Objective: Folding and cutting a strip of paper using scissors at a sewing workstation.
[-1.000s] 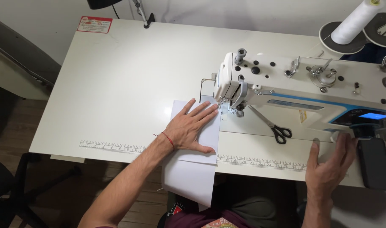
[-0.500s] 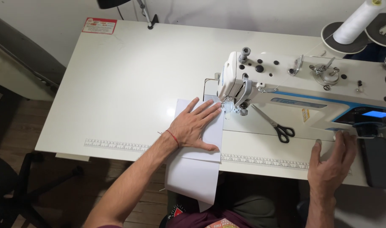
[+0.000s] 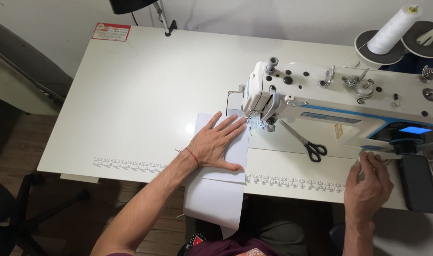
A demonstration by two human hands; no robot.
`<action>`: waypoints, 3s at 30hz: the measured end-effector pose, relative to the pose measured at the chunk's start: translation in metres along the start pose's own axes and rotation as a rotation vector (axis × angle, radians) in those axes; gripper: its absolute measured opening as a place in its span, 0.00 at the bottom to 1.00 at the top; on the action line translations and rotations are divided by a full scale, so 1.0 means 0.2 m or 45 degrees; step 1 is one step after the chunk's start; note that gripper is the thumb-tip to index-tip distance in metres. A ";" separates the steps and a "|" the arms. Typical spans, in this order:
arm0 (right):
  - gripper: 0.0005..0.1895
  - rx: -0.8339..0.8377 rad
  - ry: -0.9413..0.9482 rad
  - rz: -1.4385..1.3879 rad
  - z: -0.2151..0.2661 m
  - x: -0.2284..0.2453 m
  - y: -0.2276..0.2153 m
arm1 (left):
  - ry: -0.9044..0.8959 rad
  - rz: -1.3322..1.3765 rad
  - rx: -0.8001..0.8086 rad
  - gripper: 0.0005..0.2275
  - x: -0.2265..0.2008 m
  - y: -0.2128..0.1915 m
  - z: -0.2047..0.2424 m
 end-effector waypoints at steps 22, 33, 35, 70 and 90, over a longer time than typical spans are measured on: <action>0.27 0.381 -0.517 -0.641 0.06 1.28 -0.24 | -0.010 -0.006 -0.031 0.62 0.03 0.02 -0.02; 0.22 0.401 -0.669 -0.471 0.09 1.38 -0.25 | -0.028 -0.019 0.006 0.64 0.07 0.03 -0.05; 0.23 0.392 -0.655 -0.465 0.10 1.37 -0.24 | -0.027 -0.031 -0.011 0.64 0.08 0.04 -0.05; 0.17 0.398 -0.691 -0.582 0.09 1.47 -0.33 | -0.005 -0.009 0.019 0.63 0.24 0.04 -0.21; 0.42 0.566 -0.701 -0.410 -0.07 1.50 -0.08 | -0.030 -0.029 0.104 0.64 0.34 0.07 -0.31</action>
Point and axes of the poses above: each hand's wrist, its own z-axis away from the middle knuckle, its own y-axis out of the palm, x = y × z, the point moved 4 cm from there along -z, towards the middle knuckle, and after that the axes turned 2 degrees about z, right-handed, at the moved point
